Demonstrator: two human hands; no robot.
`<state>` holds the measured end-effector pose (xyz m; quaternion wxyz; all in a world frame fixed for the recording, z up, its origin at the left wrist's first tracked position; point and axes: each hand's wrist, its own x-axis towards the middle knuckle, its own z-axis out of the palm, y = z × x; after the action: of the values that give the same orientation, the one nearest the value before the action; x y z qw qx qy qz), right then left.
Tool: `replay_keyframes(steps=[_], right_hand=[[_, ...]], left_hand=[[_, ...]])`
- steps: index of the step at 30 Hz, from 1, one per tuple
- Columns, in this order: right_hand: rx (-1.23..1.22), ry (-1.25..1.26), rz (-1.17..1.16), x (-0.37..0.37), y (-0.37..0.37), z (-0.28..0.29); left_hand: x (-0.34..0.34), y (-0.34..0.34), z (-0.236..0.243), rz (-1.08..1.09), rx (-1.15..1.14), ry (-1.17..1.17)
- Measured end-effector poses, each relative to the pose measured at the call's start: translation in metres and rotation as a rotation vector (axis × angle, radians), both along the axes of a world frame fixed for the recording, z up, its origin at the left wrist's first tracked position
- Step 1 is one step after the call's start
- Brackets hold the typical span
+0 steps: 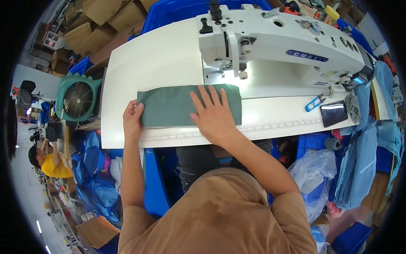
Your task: Sewing two pieces of synthetic fabric components together using an industrial sewing machine.
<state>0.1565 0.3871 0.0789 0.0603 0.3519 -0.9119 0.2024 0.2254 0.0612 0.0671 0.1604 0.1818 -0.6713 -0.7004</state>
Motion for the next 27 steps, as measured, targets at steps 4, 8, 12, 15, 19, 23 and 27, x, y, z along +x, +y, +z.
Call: replay_keyframes(steps=[4, 8, 12, 15, 19, 23, 27], right_hand=[[0.069, -0.011, -0.011, 0.002, 0.008, -0.012], [0.066, -0.04, 0.043, 0.001, 0.005, -0.009], [0.051, -0.06, 0.02, 0.003, 0.017, -0.007], [0.066, -0.025, -0.146, 0.001, 0.051, -0.014], [0.095, -0.012, -0.224, -0.001, 0.085, -0.013], [0.107, 0.018, -0.233, -0.008, 0.098, -0.011], [0.096, 0.015, -0.2, -0.015, 0.096, -0.008]], left_hand=[[-0.004, 0.027, 0.032, 0.167, -0.994, -0.172], [-0.016, 0.058, 0.048, -0.133, -1.262, 0.103], [-0.018, 0.062, 0.026, -0.533, -1.277, -0.053], [-0.011, 0.053, 0.018, -0.547, -1.43, -0.249], [0.0, 0.044, 0.019, -0.495, -1.468, -0.263], [0.007, 0.03, 0.01, -0.447, -1.439, -0.26], [0.006, 0.028, 0.015, -0.42, -1.4, -0.26]])
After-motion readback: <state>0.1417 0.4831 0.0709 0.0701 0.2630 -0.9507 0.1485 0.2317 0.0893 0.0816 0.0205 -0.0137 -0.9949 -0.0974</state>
